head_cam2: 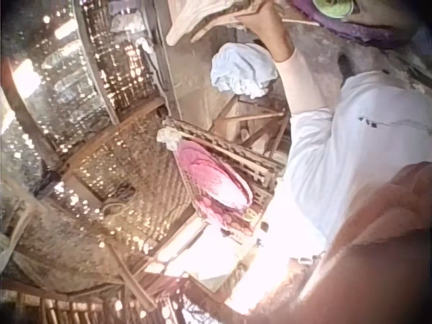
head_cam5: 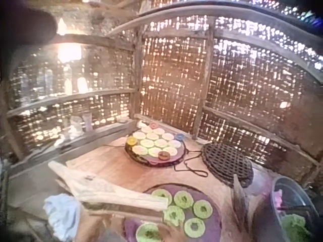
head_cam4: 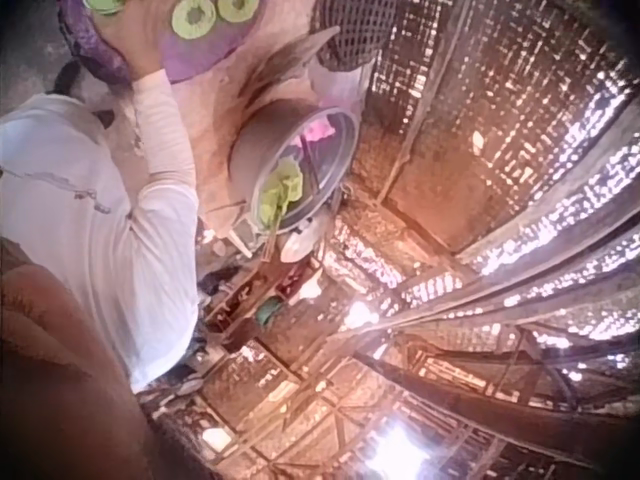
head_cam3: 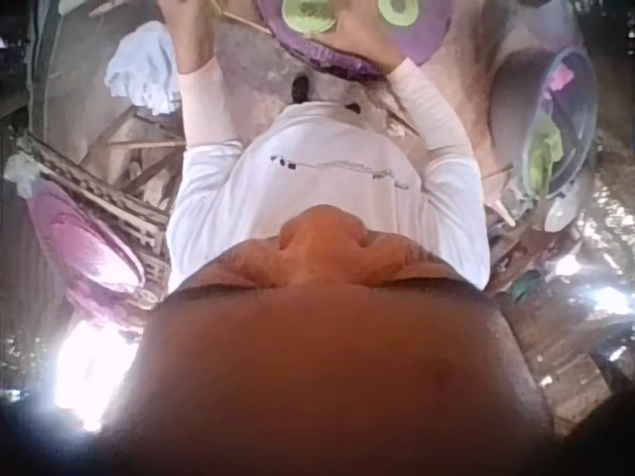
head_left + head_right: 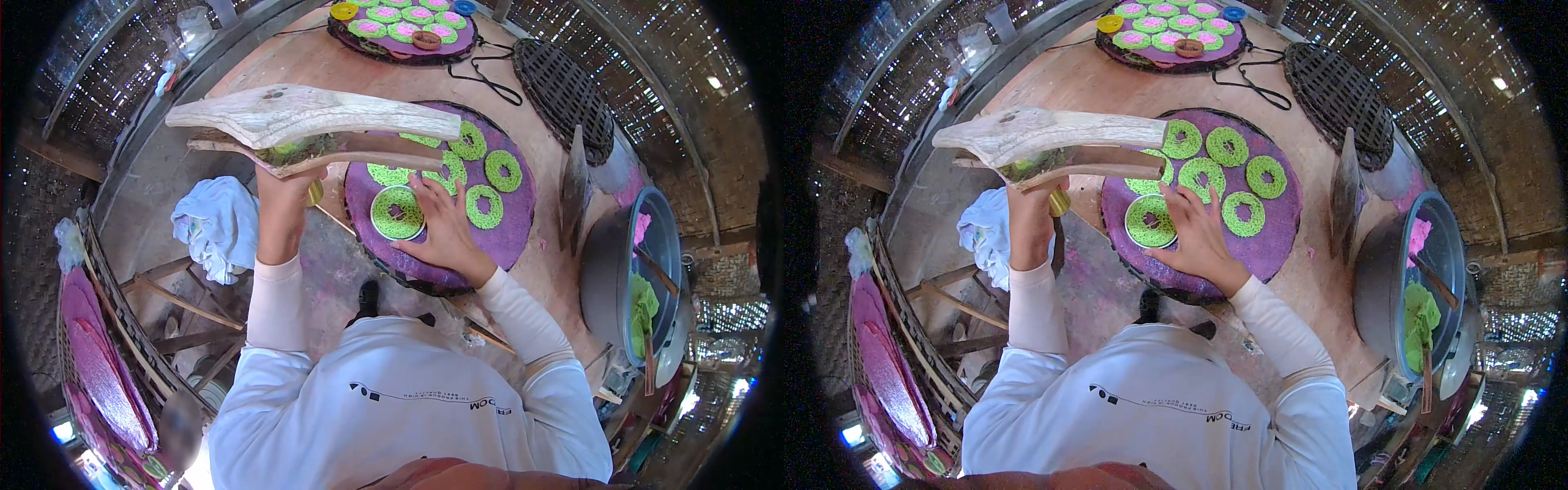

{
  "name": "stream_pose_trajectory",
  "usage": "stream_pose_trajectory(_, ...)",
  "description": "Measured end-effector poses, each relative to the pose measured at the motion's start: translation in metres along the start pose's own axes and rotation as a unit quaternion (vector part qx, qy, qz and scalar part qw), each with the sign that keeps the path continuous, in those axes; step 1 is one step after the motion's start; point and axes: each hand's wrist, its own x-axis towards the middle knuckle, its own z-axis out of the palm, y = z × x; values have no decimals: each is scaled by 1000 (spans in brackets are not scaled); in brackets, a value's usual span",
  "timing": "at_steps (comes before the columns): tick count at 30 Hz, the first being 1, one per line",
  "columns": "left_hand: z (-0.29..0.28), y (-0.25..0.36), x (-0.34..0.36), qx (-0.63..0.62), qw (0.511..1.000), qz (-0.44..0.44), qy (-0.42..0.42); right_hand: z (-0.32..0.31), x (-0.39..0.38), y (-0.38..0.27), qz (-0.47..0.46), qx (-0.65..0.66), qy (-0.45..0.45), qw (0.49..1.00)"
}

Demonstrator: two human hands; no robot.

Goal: The person fills a piping bag with green and pink dough and pipes circular patterns onto a purple tray. They use a wooden tool to smooth the piped dough and arrange the finished items on the tray.

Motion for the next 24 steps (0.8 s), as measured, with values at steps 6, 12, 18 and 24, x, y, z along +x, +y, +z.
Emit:
stream_pose_trajectory(6,9,0,-2,-9,1000,1,-6,-4,-3,0,9,16,-2,1000)
stream_pose_trajectory(12,7,2,-5,-9,1000,1,2,-52,-25,17,47,49,-17,998)
stream_pose_trajectory(18,12,-2,-7,-11,1000,-3,-8,-55,-62,34,5,4,-110,994)
stream_pose_trajectory(24,42,-6,-21,-5,998,2,-55,-51,-51,54,30,25,-21,999)
